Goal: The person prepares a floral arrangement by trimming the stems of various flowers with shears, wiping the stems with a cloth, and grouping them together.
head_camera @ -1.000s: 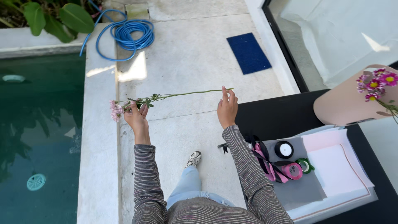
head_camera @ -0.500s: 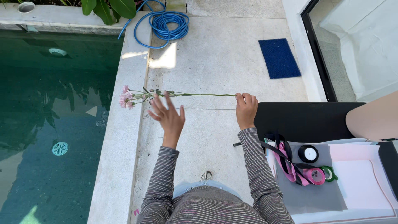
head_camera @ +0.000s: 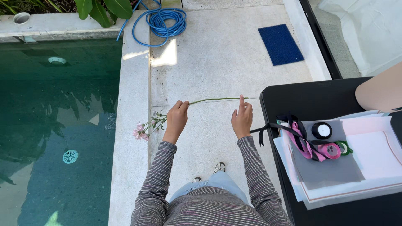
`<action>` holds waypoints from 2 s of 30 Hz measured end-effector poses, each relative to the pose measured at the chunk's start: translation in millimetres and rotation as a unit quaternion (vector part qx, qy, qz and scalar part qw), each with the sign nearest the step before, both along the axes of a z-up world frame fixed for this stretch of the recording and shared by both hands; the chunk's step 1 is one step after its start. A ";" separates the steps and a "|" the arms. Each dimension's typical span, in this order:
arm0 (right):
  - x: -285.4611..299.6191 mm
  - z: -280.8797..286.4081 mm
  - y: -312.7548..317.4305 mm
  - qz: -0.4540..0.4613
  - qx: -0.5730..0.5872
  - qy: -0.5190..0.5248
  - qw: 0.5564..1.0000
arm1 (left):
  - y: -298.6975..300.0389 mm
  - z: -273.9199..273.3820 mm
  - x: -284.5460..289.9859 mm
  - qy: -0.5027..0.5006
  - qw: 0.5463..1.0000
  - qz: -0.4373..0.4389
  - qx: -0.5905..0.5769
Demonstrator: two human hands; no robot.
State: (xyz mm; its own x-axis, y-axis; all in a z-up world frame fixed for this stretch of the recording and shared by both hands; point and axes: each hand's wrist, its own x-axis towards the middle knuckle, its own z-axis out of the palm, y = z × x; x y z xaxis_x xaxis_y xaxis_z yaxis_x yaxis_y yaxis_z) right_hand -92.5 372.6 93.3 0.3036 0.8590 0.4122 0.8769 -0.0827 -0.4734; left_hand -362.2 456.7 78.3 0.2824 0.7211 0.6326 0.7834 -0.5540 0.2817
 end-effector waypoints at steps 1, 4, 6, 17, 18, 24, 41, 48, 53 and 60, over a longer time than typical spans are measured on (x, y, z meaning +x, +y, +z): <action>-6.7 -5.1 -9.1 -0.001 -0.003 0.001 1.000 | -5.7 -2.1 -6.8 0.001 1.000 -0.001 -0.003; -5.3 -69.9 -25.6 -0.017 -0.133 -0.019 0.991 | -17.6 4.2 -27.1 0.018 1.000 0.025 -0.002; 32.9 -174.0 -14.6 -0.070 -0.345 -0.055 0.934 | -33.4 20.8 -42.4 0.030 0.999 0.042 -0.010; -66.2 24.7 -22.2 0.019 -0.079 -0.080 0.993 | -70.7 1.7 -82.6 0.086 0.995 0.029 -0.039; -70.4 22.6 -20.9 0.027 -0.086 -0.082 0.993 | -74.8 2.3 -83.9 0.079 0.995 0.025 -0.052; -95.9 6.0 -51.1 0.051 -0.155 0.009 0.986 | -99.2 30.0 -92.1 0.002 0.994 0.007 -0.107; -97.6 1.3 -45.6 0.034 -0.133 -0.018 0.990 | -88.1 2.6 -105.7 0.093 0.987 0.017 -0.130; -113.9 -7.2 -58.4 0.050 -0.192 0.048 0.979 | -90.0 30.5 -100.5 -0.040 0.980 0.014 -0.195; -91.7 -124.6 -56.2 0.053 -0.341 0.042 0.938 | -84.4 27.1 -106.2 -0.043 0.971 0.019 -0.235; -82.5 -22.6 -72.5 -0.033 -0.238 0.111 0.964 | -70.6 9.8 -106.2 0.043 0.961 0.005 -0.272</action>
State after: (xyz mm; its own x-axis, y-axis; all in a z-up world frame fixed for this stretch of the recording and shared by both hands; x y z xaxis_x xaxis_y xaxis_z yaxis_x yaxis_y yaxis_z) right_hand -175.0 300.1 70.7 0.3994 0.9106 -0.1065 0.7434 -0.3897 -0.5436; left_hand -468.3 386.1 88.2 0.3082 0.9415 0.1364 0.8211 -0.3357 0.4616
